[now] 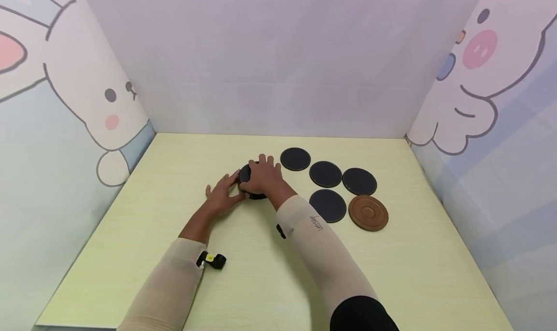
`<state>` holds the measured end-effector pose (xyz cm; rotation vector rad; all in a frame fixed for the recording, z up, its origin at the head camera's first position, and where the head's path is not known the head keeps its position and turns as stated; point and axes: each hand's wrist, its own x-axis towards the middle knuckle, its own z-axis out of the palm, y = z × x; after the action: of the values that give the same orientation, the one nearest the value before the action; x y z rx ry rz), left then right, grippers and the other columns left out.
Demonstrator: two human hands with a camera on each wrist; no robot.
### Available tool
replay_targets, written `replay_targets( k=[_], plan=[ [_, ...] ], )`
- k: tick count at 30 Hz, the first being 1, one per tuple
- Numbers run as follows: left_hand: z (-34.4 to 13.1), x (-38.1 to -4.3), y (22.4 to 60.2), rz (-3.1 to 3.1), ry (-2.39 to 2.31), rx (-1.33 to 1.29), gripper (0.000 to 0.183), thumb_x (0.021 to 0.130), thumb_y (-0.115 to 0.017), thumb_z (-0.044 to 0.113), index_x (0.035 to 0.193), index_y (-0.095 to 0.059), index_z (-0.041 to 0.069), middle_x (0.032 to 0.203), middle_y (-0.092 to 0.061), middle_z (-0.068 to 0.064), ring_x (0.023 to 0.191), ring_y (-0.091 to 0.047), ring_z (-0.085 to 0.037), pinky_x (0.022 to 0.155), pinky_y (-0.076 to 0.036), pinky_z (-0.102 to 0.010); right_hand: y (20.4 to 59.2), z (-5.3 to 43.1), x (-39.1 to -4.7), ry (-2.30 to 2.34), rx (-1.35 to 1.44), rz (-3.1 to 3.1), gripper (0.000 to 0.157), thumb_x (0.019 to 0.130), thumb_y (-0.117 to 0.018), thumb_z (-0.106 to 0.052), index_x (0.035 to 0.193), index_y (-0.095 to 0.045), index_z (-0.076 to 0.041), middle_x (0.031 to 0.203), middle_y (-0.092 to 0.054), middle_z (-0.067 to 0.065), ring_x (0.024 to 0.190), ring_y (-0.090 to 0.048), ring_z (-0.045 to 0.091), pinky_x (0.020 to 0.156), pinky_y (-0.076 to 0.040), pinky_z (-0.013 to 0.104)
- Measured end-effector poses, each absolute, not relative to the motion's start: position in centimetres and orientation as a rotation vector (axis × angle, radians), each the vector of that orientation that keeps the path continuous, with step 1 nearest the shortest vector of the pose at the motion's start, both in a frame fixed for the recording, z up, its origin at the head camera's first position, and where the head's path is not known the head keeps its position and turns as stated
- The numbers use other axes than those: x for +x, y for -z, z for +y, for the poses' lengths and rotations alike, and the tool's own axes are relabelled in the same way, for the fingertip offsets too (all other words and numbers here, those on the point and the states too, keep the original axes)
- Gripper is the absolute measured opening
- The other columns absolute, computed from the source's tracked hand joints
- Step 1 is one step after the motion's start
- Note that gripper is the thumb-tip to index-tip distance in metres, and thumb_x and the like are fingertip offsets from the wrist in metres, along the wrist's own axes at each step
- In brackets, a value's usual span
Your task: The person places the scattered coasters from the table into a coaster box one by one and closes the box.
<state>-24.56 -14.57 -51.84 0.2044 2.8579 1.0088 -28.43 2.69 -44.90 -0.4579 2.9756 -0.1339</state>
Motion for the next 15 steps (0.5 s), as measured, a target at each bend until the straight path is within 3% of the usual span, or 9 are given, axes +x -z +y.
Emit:
replay_targets(
  k=[15],
  plan=[
    [-14.57,-24.59,51.87,2.858,-1.002,0.2,0.087,0.087,-0.066,0.059,0.158,-0.019,0.04,0.162,-0.034,0.005,0.156,-0.014,-0.026,0.113,0.006,-0.073,44.54,2.95,-28.07,0.141,-0.489,2.967,0.084,0.083,-0.061,-0.069,0.151,-0.041,-0.024,0.145,-0.04,0.014,0.131,-0.039,0.034,0.104,-0.04,0.058]
  ],
)
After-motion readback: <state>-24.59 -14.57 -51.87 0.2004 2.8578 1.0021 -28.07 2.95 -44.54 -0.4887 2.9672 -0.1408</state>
